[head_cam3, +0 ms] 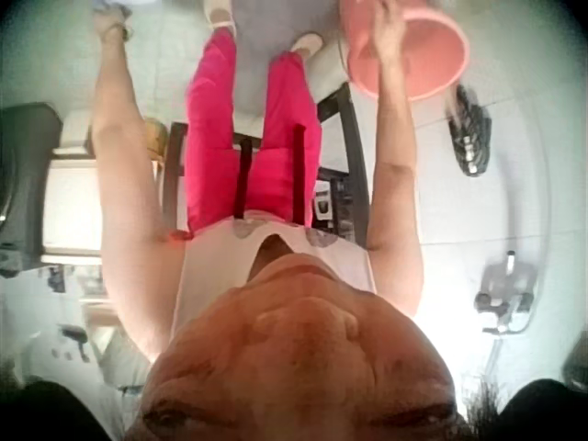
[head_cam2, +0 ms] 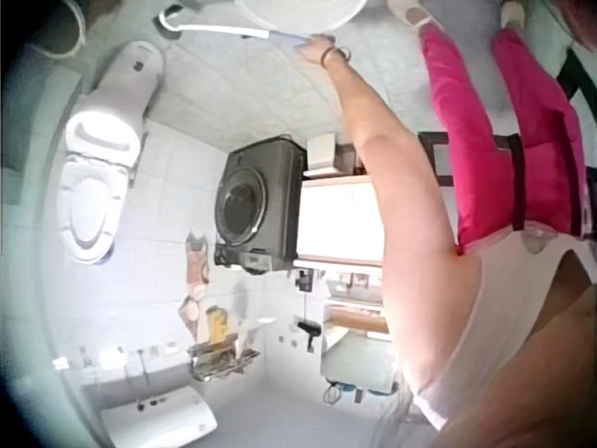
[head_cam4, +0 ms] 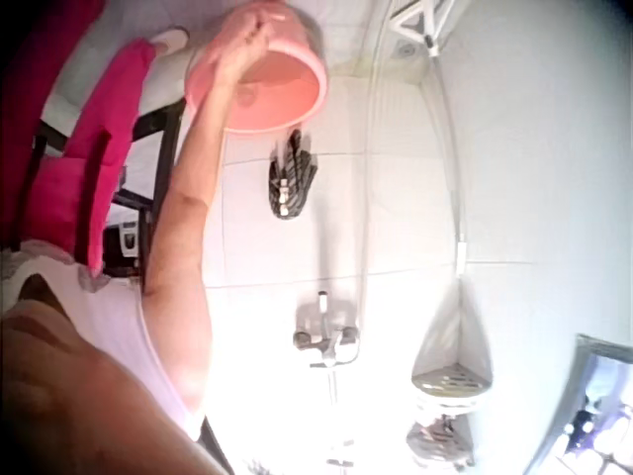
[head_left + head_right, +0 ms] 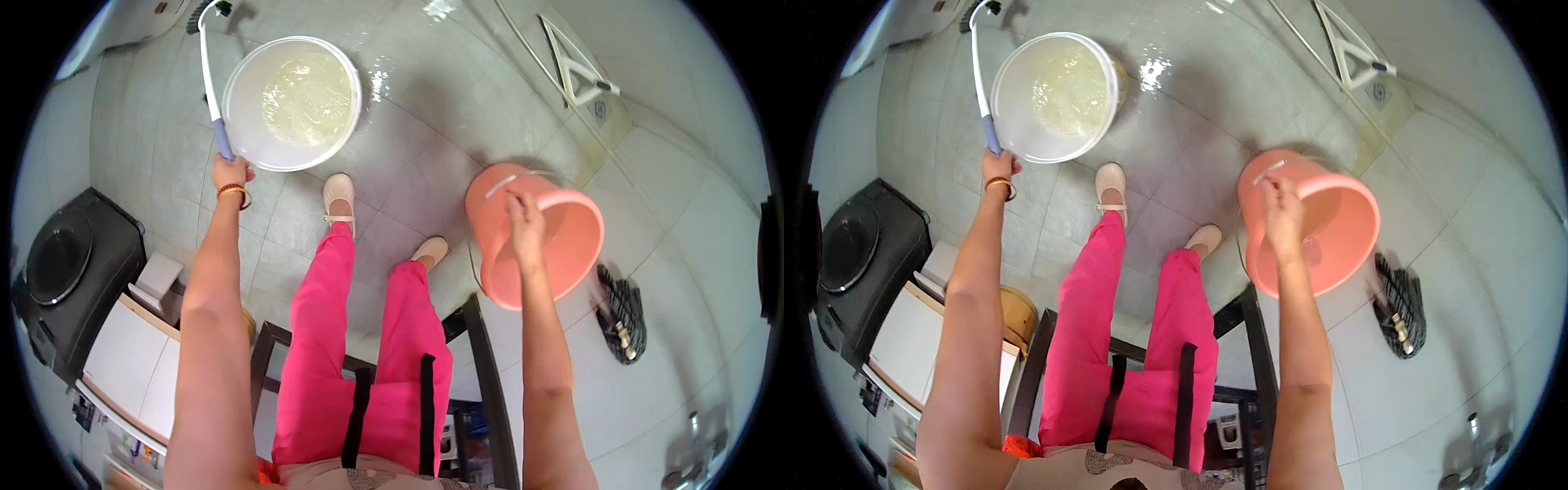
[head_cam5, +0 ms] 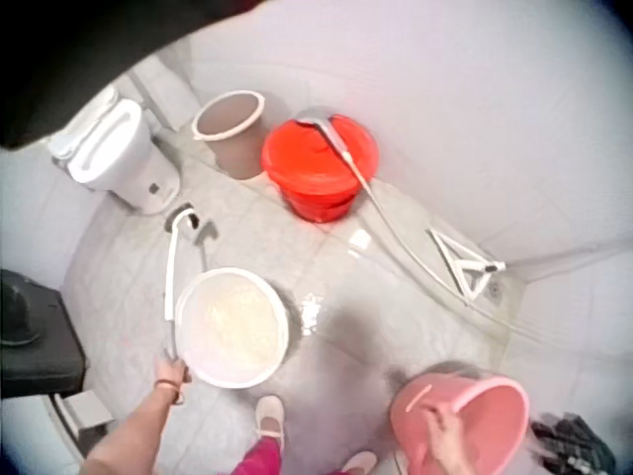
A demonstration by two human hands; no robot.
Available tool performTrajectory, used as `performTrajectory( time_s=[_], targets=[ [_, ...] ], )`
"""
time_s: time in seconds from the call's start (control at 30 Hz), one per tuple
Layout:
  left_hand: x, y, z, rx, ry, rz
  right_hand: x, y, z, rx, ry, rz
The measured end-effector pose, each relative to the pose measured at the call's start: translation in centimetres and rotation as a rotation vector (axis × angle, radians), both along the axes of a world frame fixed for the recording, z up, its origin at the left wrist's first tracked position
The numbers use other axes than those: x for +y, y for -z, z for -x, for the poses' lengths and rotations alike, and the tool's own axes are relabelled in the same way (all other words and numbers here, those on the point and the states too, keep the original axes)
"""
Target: The person cleans the bathroom floor by scrubbing it with a brush, pouring water from a bucket and a smaller container into the toilet and onto the floor, and rinsing the floor using a shower head.
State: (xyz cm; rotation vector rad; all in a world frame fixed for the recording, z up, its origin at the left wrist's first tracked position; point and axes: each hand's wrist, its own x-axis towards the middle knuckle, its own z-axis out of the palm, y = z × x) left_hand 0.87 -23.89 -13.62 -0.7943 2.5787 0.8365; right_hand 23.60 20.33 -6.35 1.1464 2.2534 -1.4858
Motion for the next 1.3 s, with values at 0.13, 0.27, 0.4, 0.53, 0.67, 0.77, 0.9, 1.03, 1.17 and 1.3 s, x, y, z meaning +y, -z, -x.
performTrajectory(
  time_s=[0.13,0.27,0.4,0.53,0.67,0.77,0.9,1.03,1.17,1.3],
  targets=[
    [-0.1,-1.1,0.0,0.065,-0.183,-0.242,-6.6,0.7,9.0,-0.029,-0.086,0.213],
    [-1.8,-3.7,0.6,0.055,-0.233,-0.336,-11.6,2.8,15.4,-0.129,-0.098,0.358],
    [-6.2,-7.3,-2.6,0.011,-0.277,-0.417,-15.5,6.3,18.9,-0.232,-0.035,0.439],
    [-10.8,-11.3,-7.2,-0.095,-0.378,-0.415,-16.4,10.6,21.4,-0.301,-0.034,0.584],
    [-14.8,-13.7,-14.2,-0.176,-0.479,-0.326,-15.7,13.2,21.9,-0.247,0.036,0.642],
    [-15.6,-15.9,-19.1,-0.228,-0.595,-0.276,-17.4,11.1,21.6,-0.228,0.113,0.602],
    [-14.2,-18.1,-25.0,-0.241,-0.809,-0.316,-20.3,5.7,23.7,-0.181,0.12,0.749],
    [-12.2,-19.9,-28.5,-0.247,-0.995,-0.362,-22.6,2.7,28.0,-0.158,0.056,0.767],
    [-12.3,-22.6,-30.4,-0.249,-1.044,-0.388,-24.7,-0.1,31.4,-0.18,-0.107,0.681],
    [-13.9,-27.3,-32.4,-0.237,-1.026,-0.344,-24.6,-5.0,30.2,-0.193,-0.048,0.661]
  ],
)
